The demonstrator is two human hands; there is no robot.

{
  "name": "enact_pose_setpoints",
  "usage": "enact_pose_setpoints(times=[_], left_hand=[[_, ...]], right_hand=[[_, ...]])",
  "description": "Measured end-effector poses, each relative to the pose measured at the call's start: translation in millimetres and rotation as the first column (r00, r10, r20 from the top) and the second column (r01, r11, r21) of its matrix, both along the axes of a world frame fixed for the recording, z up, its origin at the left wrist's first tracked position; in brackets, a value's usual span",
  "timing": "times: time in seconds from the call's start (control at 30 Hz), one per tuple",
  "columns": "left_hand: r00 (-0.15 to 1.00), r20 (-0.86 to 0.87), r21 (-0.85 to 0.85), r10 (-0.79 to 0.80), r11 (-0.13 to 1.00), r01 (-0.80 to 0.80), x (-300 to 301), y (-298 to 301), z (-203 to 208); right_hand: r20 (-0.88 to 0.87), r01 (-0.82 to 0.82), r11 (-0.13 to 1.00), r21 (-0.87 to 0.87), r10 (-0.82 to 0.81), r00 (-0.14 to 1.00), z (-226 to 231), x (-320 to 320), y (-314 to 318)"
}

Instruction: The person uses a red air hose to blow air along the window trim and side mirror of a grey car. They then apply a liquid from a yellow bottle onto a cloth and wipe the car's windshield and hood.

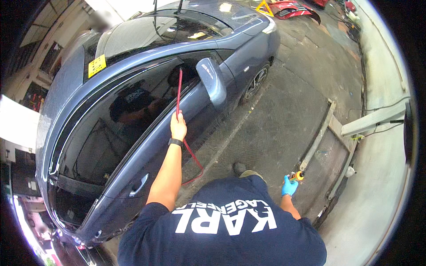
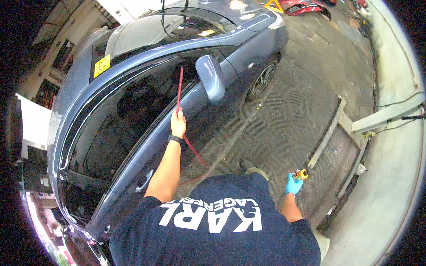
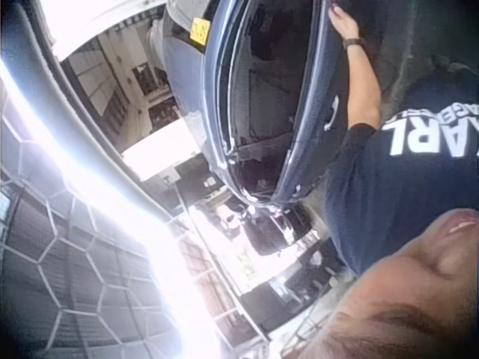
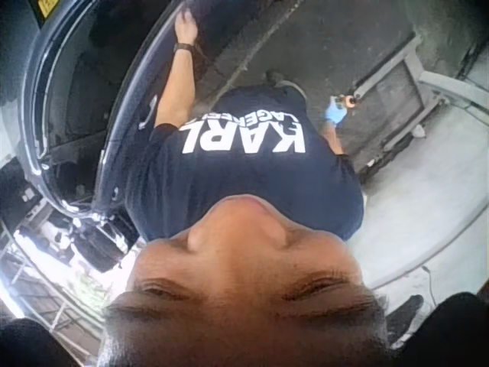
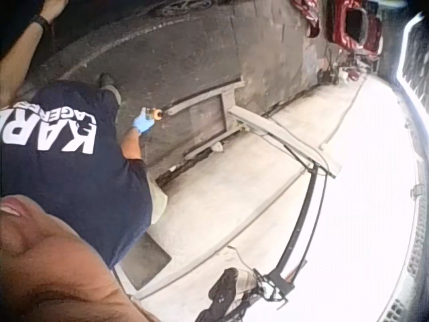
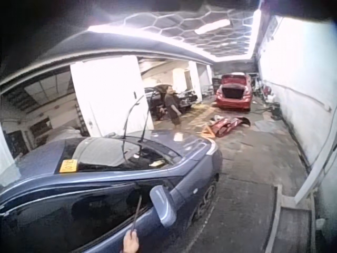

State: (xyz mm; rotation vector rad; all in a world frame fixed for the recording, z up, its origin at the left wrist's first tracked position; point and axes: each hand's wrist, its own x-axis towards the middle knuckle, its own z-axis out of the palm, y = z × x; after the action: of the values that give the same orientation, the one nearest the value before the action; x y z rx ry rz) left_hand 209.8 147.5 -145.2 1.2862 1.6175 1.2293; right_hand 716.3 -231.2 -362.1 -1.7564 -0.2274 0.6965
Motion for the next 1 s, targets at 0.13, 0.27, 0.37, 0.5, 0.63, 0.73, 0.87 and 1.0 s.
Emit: enact_pose_setpoints(times=[0.13, 0.27, 0.37, 0.5, 0.63, 0.73, 0.87, 1.0], left_hand=[[0.990, -0.131, -0.127, -0.055, 0.991, 0.039, 1, 4, 2], [0.999, -0.047, -0.079, -0.019, 0.997, 0.015, 1, 9, -3], [1.000, -0.027, -0.057, -0.013, 0.998, 0.011, 6, 9, 1], [0.989, -0.149, -0.084, -0.021, 0.996, 0.009, 2, 10, 4], [0.989, -0.110, -0.178, -0.097, 0.981, 0.076, 14, 11, 13], [0.977, -0.215, -0.044, -0.010, 0.999, 0.001, -3, 18, -6], [0.976, -0.216, -0.034, 0.037, 0.998, -0.045, -13, 23, -11], [0.975, -0.191, 0.085, 0.113, 0.992, -0.098, -7, 24, -3]], right_hand=[[-0.017, -0.027, 0.998, 0.048, 0.028, 0.999, -8, 10, 10], [0.007, -0.011, 0.995, -0.100, 0.012, 1.000, 3, 1, 26], [-0.063, -0.010, 0.993, 0.115, 0.017, 0.998, 1, 4, 23], [0.030, -0.049, 0.997, -0.055, 0.051, 0.998, 2, 5, 18], [-0.004, -0.025, 0.999, 0.028, 0.025, 1.000, -2, 11, 7], [0.016, -0.022, 1.000, -0.003, 0.022, 1.000, 6, 4, 14], [0.022, -0.024, 0.996, -0.086, 0.026, 0.999, 18, 0, 18], [0.040, -0.065, 0.992, -0.108, 0.070, 0.997, 7, 5, 19]])
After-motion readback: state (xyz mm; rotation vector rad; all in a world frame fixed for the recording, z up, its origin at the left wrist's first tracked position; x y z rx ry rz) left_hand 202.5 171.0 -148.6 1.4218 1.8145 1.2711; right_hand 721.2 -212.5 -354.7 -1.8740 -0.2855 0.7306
